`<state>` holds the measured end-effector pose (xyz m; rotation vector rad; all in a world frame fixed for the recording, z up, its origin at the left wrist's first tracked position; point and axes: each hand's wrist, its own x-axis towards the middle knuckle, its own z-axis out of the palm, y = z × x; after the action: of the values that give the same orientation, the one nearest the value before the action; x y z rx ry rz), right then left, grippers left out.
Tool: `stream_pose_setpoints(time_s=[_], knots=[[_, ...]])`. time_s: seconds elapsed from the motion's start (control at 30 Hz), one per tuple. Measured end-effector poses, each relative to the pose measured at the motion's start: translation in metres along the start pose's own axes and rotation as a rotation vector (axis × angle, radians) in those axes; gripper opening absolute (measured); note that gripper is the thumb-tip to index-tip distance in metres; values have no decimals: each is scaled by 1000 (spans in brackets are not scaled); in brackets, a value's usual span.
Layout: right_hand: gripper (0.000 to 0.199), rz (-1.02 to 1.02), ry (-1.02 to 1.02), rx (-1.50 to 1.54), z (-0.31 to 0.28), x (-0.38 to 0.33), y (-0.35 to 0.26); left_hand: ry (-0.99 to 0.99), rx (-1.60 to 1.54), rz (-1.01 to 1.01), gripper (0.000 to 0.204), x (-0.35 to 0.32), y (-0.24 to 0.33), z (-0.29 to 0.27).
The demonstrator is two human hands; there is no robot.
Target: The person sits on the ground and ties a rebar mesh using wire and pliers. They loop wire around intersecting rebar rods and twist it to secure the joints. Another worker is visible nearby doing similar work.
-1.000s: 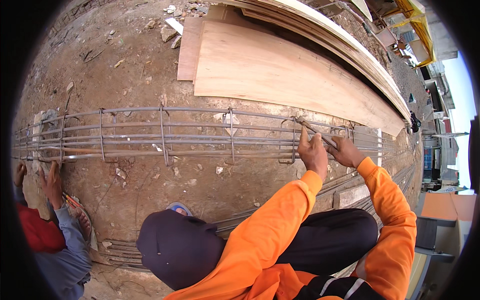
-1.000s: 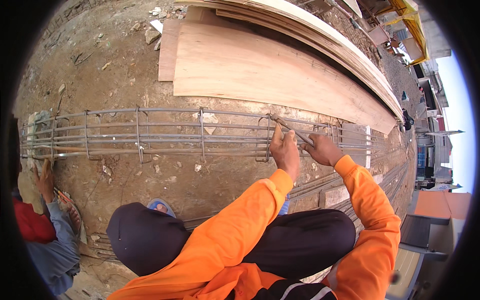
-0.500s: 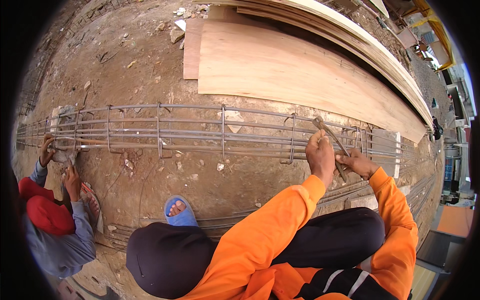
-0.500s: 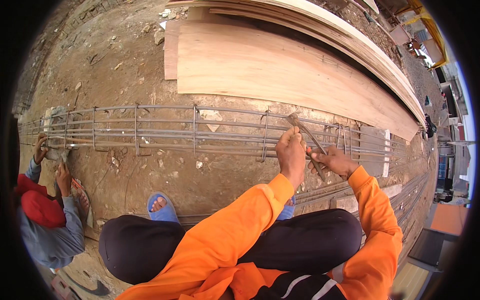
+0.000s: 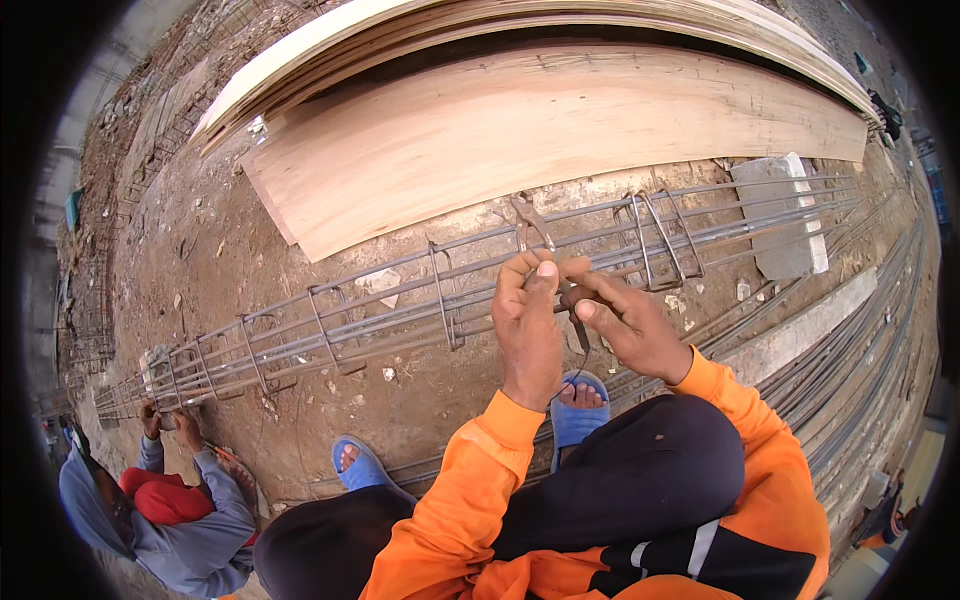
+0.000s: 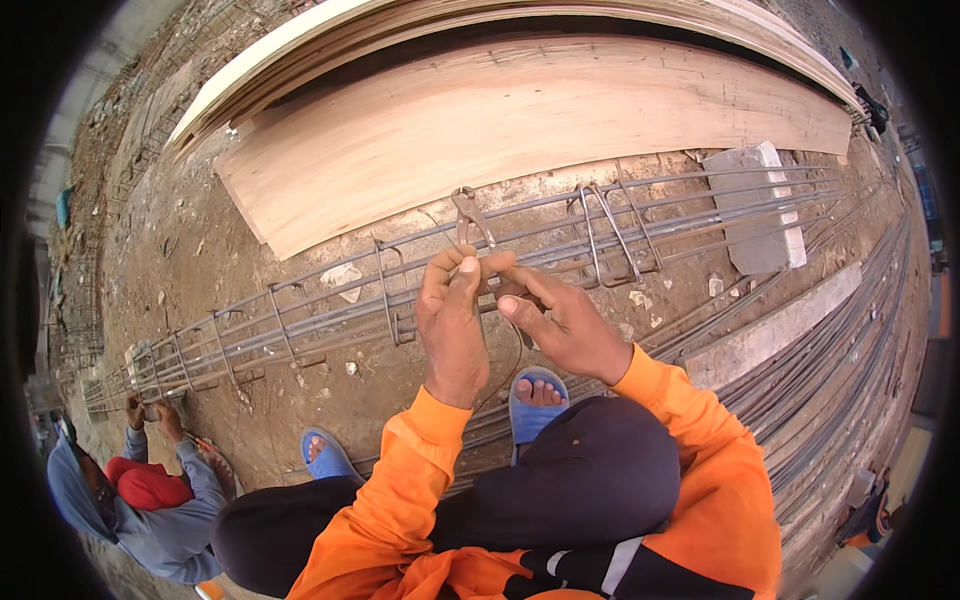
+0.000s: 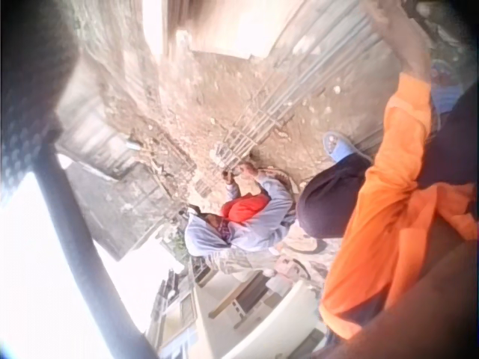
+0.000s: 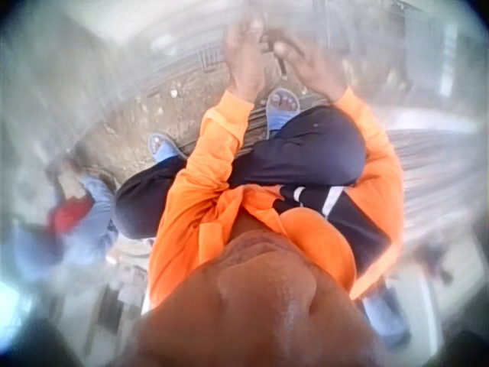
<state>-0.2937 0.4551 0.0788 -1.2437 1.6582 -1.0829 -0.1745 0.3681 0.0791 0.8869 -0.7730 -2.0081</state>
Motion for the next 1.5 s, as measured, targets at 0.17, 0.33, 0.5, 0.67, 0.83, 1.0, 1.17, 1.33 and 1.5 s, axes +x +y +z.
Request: stream_pose_setpoints(time_s=[0.17,0.33,0.5,0.67,0.83,1.0,1.17,1.33,1.5], knots=[[39,248,-72,359,-25,-6,14,-100,805,337,41,3,-28,2],[37,121,319,127,-58,6,56,227,1638,531,66,39,-41,-16],[38,-169,584,-484,-97,20,103,247,1540,480,63,53,-46,-28],[56,131,544,-698,-104,9,96,495,1723,772,57,41,-33,-62],[65,237,604,-762,-100,10,91,-36,1570,909,32,39,-65,-2],[54,301,467,-340,-106,3,81,-183,1500,756,29,49,-108,49],[40,205,488,-335,-95,13,90,-161,1478,670,28,57,-118,58],[32,184,507,-416,-79,11,83,-62,1483,478,31,63,-96,33],[23,95,753,-535,-103,10,107,-57,1540,570,30,54,-83,13]])
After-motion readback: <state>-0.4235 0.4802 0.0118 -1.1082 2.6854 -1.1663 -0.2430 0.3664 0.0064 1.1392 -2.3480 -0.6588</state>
